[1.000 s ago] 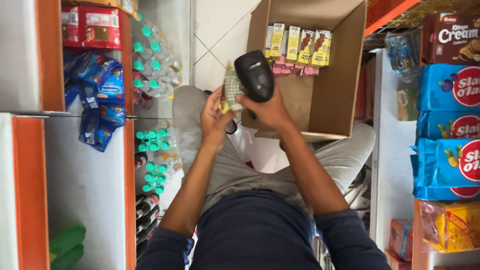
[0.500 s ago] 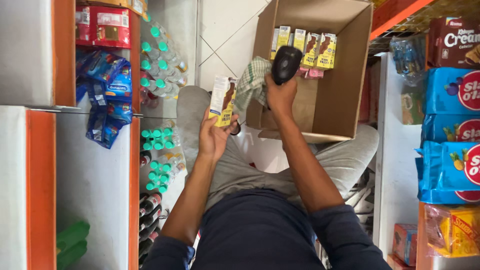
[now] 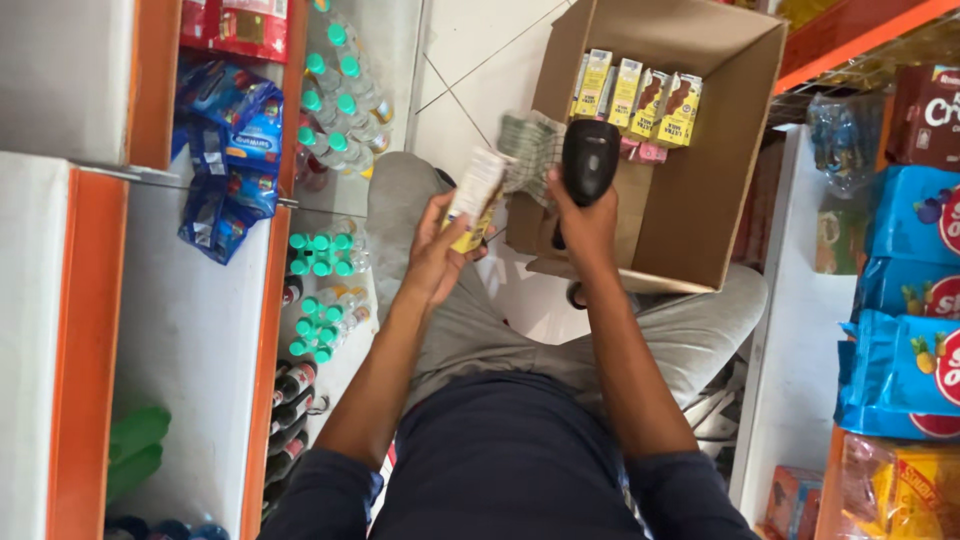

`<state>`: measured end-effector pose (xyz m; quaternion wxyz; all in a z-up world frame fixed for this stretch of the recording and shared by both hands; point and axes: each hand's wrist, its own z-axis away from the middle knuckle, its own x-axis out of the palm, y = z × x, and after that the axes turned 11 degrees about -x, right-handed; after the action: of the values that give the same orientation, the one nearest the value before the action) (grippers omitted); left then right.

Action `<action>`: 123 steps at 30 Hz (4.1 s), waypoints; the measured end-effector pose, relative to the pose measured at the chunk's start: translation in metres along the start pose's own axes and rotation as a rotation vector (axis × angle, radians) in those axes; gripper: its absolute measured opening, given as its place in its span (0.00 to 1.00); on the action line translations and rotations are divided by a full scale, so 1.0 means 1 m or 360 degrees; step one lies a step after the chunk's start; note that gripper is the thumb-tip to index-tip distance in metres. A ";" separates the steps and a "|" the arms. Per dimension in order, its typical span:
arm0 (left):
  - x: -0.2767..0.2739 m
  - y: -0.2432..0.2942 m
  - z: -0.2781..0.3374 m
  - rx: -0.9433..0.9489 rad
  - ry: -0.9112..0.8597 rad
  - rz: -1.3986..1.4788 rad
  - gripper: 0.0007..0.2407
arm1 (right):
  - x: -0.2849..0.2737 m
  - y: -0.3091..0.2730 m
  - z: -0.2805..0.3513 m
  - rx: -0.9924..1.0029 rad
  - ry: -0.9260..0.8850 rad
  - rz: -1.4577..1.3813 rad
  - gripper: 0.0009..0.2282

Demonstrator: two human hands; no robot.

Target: The person scans various packaged snacks and milk cartons with a handheld scanner and organizes them into a cardboard box on the floor.

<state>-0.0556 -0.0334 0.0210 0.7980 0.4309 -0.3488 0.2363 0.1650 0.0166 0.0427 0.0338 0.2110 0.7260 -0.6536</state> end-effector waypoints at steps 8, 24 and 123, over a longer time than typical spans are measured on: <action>0.044 0.057 0.021 0.0515 0.0020 -0.1373 0.28 | -0.002 -0.008 0.027 0.0182 -0.0160 -0.1342 0.22; 0.034 0.019 -0.002 0.0406 0.0318 -0.0546 0.19 | 0.044 -0.064 0.077 0.0147 -0.0259 -0.0841 0.15; 0.104 0.265 0.151 0.2026 0.1889 -0.2031 0.24 | 0.253 -0.395 -0.036 -0.1191 -0.0820 -0.1213 0.19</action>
<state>-0.2217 -0.0169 0.2971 0.4450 0.6856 0.5697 0.0859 -0.1955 0.0954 0.3349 0.0438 -0.2564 0.9002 -0.3493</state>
